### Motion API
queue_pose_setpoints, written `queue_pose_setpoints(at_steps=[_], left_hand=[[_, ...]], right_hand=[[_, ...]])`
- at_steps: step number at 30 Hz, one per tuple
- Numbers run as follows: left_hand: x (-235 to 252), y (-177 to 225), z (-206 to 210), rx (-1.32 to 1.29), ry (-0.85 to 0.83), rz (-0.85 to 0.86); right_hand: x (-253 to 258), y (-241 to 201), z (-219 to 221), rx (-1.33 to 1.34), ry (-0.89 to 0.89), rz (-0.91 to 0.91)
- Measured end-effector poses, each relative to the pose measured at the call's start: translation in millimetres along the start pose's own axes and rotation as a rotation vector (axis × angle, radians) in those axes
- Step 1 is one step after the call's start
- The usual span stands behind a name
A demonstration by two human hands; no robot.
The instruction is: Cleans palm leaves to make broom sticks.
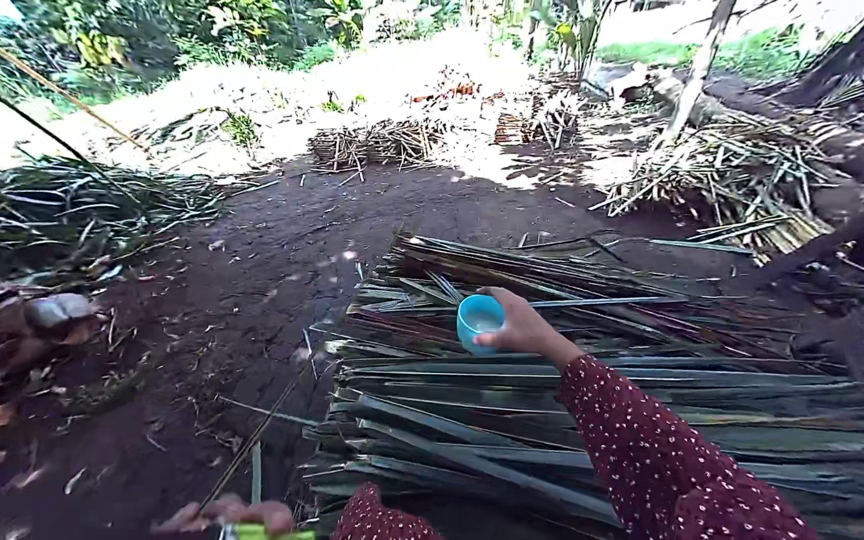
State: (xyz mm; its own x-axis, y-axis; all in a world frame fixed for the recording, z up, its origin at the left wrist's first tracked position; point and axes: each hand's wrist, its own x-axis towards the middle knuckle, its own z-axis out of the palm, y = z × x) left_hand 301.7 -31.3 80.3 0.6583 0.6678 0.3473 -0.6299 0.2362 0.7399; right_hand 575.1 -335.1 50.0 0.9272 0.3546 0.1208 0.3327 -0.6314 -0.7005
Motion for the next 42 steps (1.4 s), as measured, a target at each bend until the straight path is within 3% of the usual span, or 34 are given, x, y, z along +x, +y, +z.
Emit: queue_pose_setpoints(at_steps=[3,6,11,16,21,24,29,36,42], left_hand=[[53,-73,82,-0.056,0.115,-0.219],[85,-168,125,-0.088,0.189,-0.466],[92,-306,137,-0.258,0.313,-0.821],[68,-401,128,-0.263,0.259,-0.892],[61,-424,119,-0.2,0.296,-0.933],[55,-434,112,-0.224,0.236,-0.892],[54,-446,107,-0.21,0.244,-0.925],[53,-449,106,-0.224,0.195,-0.89],[54,-447,109,-0.235,0.22,-0.903]], right_hand=[[50,39,-33,-0.034,0.078,0.092],[102,72,-59,-0.046,0.167,0.191],[181,122,-79,0.002,0.304,0.348],[260,169,-82,-0.027,0.386,0.495],[320,239,-55,-0.076,0.346,0.542],[343,276,-34,-0.112,0.298,0.537],[378,319,-2,-0.265,0.093,0.594],[397,365,26,-0.382,-0.221,0.567],[390,366,29,-0.401,-0.263,0.741]])
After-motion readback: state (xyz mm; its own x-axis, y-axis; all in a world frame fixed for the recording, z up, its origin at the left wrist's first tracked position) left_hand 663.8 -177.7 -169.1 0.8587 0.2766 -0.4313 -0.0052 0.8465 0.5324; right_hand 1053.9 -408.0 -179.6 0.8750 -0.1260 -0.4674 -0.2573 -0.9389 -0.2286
